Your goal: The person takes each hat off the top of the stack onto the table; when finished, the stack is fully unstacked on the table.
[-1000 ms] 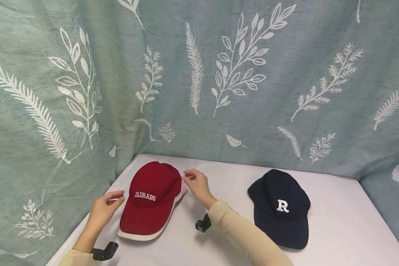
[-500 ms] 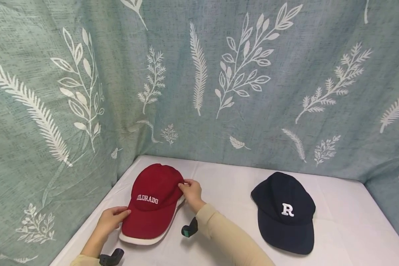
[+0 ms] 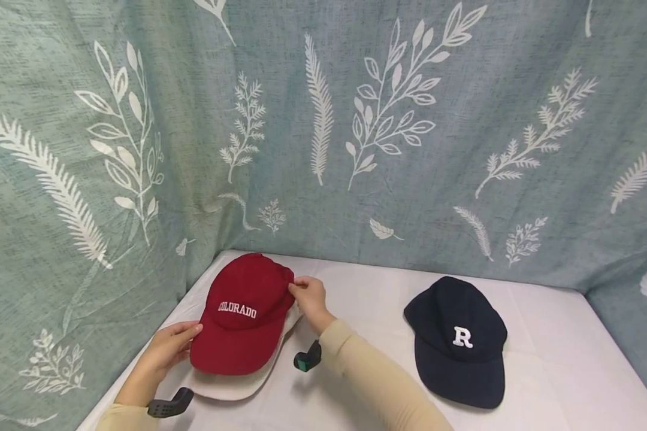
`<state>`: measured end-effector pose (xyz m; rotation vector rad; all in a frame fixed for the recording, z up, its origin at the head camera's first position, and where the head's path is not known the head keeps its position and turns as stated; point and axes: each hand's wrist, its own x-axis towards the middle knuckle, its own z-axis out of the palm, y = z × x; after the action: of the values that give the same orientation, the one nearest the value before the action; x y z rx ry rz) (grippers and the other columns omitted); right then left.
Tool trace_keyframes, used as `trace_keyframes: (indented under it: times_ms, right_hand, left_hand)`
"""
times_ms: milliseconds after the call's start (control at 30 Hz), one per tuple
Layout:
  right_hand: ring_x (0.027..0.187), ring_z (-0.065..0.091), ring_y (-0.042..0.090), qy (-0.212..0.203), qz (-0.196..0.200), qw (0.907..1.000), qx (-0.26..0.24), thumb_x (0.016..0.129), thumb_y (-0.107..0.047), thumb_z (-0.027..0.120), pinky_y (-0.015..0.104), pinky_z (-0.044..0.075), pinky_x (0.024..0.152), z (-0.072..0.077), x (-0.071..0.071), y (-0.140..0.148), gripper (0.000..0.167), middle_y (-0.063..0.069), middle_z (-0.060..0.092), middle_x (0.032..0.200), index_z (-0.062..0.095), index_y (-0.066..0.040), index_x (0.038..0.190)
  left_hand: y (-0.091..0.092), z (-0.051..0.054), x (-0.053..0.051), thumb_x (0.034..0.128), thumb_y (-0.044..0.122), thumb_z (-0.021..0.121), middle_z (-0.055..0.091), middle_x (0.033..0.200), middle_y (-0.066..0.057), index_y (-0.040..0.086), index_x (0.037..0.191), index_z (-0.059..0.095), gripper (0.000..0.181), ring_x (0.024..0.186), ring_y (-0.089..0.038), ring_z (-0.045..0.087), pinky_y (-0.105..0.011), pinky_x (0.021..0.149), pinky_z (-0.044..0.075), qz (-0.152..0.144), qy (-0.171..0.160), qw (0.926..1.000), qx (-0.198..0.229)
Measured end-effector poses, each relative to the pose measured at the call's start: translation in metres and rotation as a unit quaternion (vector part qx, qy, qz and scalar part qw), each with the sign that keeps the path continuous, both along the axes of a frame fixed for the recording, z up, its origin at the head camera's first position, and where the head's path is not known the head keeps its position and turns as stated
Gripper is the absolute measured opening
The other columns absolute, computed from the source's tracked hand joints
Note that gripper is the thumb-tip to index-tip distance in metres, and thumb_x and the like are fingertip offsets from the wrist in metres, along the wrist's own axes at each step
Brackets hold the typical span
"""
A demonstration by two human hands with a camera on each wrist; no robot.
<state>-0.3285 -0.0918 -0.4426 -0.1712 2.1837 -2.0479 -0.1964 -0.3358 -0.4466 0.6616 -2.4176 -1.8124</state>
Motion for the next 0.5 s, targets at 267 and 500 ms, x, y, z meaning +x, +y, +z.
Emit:
trace_keyframes:
  times_ms: [267,500]
  right_hand:
    - [0.066,0.055,0.007,0.023,-0.029,0.9991,-0.023,0.089,-0.009,0.057,0.026,0.045,0.058,0.039,-0.018,0.049,0.021,0.002,0.061,0.078,0.063,0.005,0.104]
    - [0.066,0.056,0.007,0.014,-0.071,0.9974,0.006,0.09,-0.011,0.057,0.027,0.045,0.059,0.051,-0.027,0.102,0.021,0.003,0.062,0.081,0.063,0.003,0.104]
  left_hand:
    - [0.049,0.037,-0.018,0.0903,0.017,0.058,0.058,0.075,0.007,-0.01,0.12,0.05,0.041,0.067,-0.007,0.054,-0.024,0.059,0.045,-0.003,0.079,0.9957,0.049]
    - [0.103,0.042,-0.033,0.0884,0.011,0.059,0.061,0.074,0.005,-0.009,0.115,0.053,0.034,0.061,-0.006,0.054,-0.024,0.056,0.045,-0.033,0.108,0.9903,0.081]
